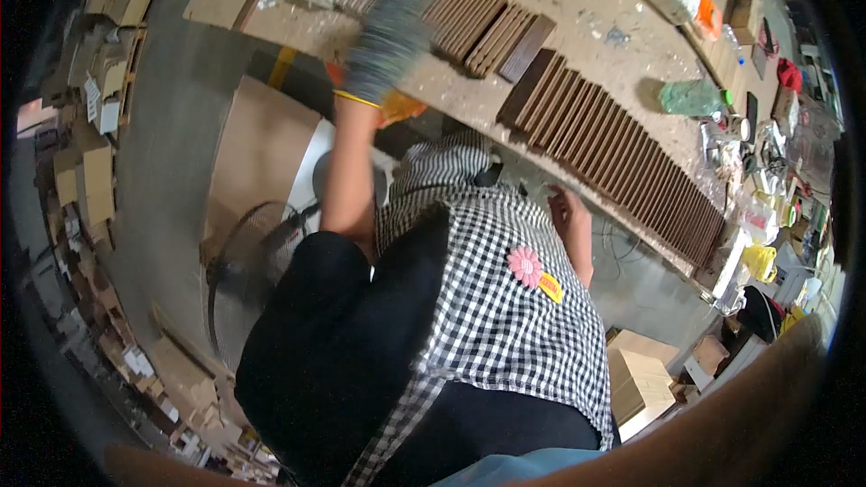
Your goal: The person aligns wooden slats into a continuous row across the workbench, then rubs a sanding block along the top surface of the slats.
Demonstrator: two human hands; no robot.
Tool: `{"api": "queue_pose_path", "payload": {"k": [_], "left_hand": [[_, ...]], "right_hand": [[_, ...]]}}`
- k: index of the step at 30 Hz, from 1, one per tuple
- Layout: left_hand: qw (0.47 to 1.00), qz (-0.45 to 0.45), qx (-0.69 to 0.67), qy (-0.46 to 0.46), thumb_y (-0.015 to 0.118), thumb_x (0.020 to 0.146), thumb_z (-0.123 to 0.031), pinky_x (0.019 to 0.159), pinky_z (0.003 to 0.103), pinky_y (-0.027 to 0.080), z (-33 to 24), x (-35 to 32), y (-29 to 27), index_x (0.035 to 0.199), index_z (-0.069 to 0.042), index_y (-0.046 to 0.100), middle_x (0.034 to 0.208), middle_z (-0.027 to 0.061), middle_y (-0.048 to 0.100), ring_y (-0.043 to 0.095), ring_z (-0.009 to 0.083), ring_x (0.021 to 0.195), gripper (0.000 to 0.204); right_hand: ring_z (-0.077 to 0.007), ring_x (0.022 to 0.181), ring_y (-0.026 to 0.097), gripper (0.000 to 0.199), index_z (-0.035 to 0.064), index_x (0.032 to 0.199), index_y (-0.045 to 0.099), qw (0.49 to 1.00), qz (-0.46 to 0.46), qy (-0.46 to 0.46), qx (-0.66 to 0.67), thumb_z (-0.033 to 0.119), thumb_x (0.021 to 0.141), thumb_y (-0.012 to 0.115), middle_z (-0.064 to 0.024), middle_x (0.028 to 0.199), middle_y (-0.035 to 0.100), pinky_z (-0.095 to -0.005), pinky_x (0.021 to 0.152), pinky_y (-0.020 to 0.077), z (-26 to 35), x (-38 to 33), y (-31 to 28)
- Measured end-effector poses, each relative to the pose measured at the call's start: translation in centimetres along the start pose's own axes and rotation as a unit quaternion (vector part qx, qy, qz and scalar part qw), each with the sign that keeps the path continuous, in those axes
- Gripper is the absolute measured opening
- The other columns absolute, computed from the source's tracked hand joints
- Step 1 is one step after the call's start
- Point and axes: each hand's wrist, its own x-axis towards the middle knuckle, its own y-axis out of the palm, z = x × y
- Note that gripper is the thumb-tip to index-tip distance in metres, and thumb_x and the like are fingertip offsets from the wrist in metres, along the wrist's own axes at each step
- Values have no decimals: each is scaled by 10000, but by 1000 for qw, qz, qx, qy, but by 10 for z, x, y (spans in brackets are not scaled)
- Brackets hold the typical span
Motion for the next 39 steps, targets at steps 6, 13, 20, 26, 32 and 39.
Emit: {"api": "queue_pose_path", "payload": {"k": [6,13,20,26,32,39], "left_hand": [[968,-93,172,-158,598,992,-271,1093,418,421,91,-69,-88,1300,-29,628,1344,169,621,571,345,1240,392],[988,39,88,-121,639,957,-293,1143,446,362,27,-31,-21,1372,-56,587,1390,174,583,505,357,1315,481],[952,285,111,-4,714,881,-425,1234,497,178,-9,-34,34,1403,-110,581,1633,161,276,185,395,1516,624],[961,225,159,-19,707,881,-371,1230,493,199,30,-3,30,1403,-105,581,1580,187,371,244,404,1493,600],[978,136,54,151,684,874,-370,1150,509,348,62,13,20,1249,-20,637,1311,212,613,519,404,1285,515],[878,323,-166,311,646,911,-427,1210,470,268,80,114,28,1387,-80,563,1492,189,480,384,377,1429,596]], "right_hand": [[-388,949,665,264,65,1209,639,992,48,53,-101,116,950,638,-187,1099,681,-442,777,536,-28,-20,-13],[-324,843,706,223,68,1155,678,998,-61,18,28,78,933,660,-152,1030,712,-398,710,546,10,-4,-10],[-374,816,673,198,16,1111,647,993,-37,-110,29,119,944,622,-169,978,667,-435,693,547,57,65,18],[-404,812,672,179,7,1041,580,976,-129,-9,-175,9,867,541,-221,1002,617,-462,674,563,10,135,60],[-386,873,700,272,45,1115,509,958,-102,180,-197,271,968,542,-209,1005,611,-465,679,594,67,138,132],[-387,907,688,441,3,1093,533,924,-141,309,-177,290,839,751,-213,1017,616,-462,751,577,216,244,92]]}}
